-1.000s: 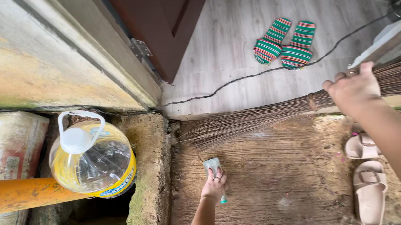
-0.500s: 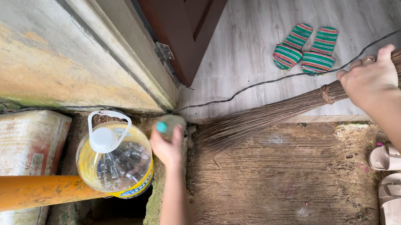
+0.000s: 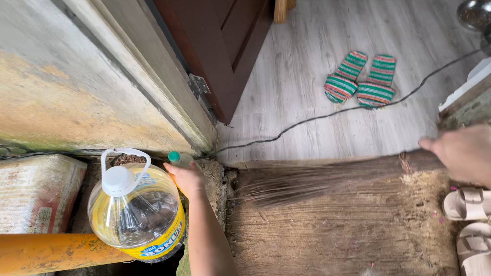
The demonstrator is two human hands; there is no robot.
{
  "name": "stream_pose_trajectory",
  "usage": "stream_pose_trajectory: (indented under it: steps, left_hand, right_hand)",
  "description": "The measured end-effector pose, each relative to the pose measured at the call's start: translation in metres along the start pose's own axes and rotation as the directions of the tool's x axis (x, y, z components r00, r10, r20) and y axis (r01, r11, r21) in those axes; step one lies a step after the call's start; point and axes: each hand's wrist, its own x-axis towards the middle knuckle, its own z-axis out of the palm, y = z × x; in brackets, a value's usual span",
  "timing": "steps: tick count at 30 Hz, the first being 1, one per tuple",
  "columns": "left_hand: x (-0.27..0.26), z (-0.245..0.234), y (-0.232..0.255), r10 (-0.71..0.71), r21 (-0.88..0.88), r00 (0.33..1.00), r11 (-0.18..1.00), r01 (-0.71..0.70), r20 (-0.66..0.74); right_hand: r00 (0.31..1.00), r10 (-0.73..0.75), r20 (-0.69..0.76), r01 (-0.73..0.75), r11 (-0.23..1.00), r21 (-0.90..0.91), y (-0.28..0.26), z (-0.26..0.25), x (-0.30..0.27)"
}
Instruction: The person sweeps leaves and debris from a dirt ground using a handheld broom and gathers them into a dustpan.
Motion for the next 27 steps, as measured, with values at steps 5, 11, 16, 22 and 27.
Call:
stream_pose_trajectory:
  steps: [5,11,16,22,27]
  left_hand:
    - [-0.017,-0.002,0.007,0.047,-0.074,0.996,0.996,-0.053,-0.080]
    - [-0.138,-0.081,0.057,0.446,0.053,0.870,0.883,-0.466,0.211]
    - [-0.227,-0.169,0.087,0.316,0.196,0.787,0.857,-0.476,0.529]
    - [-0.287,-0.282,0.105,0.226,0.173,0.770,0.901,-0.398,0.597]
    - [-0.321,-0.338,0.120,0.234,0.200,0.837,0.906,-0.372,0.495]
  right_hand:
    - [0.976,-0.150,-0.156,0.159,0.986,0.049,0.009,0.030,-0.012]
    - [0.954,-0.301,-0.001,0.295,0.933,0.206,0.029,0.014,-0.058]
    - [0.912,-0.387,0.137,0.261,0.805,0.533,-0.069,0.032,-0.081]
    - [0.733,-0.648,0.205,0.432,0.678,0.595,-0.098,0.008,-0.196]
    - [0.821,-0.537,0.195,0.349,0.741,0.573,-0.026,-0.022,-0.183]
